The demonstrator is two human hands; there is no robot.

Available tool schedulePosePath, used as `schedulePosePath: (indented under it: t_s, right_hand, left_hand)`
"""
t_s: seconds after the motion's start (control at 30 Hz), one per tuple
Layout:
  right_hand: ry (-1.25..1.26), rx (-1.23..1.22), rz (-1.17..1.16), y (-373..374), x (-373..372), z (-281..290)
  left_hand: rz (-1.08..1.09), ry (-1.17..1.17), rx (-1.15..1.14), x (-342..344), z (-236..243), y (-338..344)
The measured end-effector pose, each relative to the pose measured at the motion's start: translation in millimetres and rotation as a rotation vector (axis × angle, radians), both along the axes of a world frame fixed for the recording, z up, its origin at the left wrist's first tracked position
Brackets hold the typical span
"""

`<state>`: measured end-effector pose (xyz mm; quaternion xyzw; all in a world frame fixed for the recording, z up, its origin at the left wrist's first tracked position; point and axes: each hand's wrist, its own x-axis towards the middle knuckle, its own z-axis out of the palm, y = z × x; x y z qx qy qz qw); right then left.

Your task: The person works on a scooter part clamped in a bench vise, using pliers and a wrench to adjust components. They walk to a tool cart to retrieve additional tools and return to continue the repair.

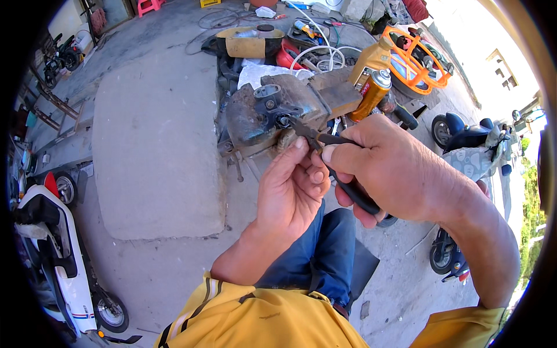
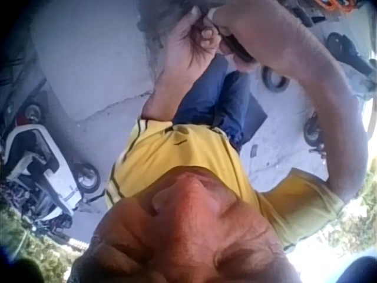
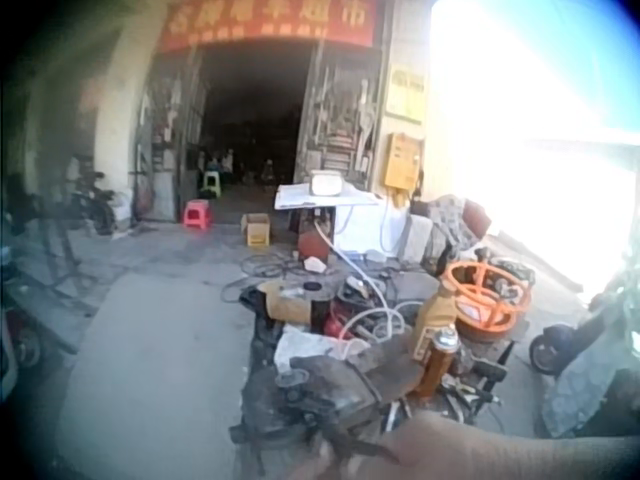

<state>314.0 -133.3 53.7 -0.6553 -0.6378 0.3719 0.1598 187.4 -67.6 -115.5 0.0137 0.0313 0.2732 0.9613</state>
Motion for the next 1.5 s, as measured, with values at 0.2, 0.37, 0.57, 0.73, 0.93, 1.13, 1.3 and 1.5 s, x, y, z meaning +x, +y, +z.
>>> schedulePosePath:
  t_s: [0.2, 0.37, 0.57, 0.73, 0.93, 1.13, 1.3, 1.5]
  right_hand:
    - [-0.073, -0.013, 0.103, 6.2, 4.7, 5.4]
    - [-0.128, -0.015, 0.155, 5.0, 8.1, 3.4]
    - [-0.212, 0.02, 0.228, 7.5, 11.9, -6.4]
    - [-0.164, 0.093, 0.172, -14.8, 23.5, 7.4]
    - [0.17, 0.19, -0.174, -45.7, 36.9, 3.2]
    - [0.733, 0.172, -0.521, -109.3, 33.1, -96.5]
    - [1.024, 0.173, -0.734, -140.8, 26.2, -186.5]
    - [1.15, 0.104, -0.871, -170.8, 7.0, -269.3]
  left_hand:
    - [0.007, 0.073, 0.091, -0.5, 3.6, 1.0]
    - [0.018, 0.15, 0.104, 0.8, 4.3, 2.7]
    - [0.218, 0.316, 0.381, -0.9, 8.7, 3.5]
    - [0.642, 0.846, 0.967, -23.1, -7.4, 11.9]
    - [1.115, 1.085, 1.626, -33.5, -0.7, 31.3]
    - [1.024, 1.186, 1.635, -11.7, 13.8, 39.5]
    - [0.994, 1.249, 1.672, -9.3, 20.9, 55.0]
    - [0.758, 1.088, 1.413, -12.5, 17.4, 54.7]
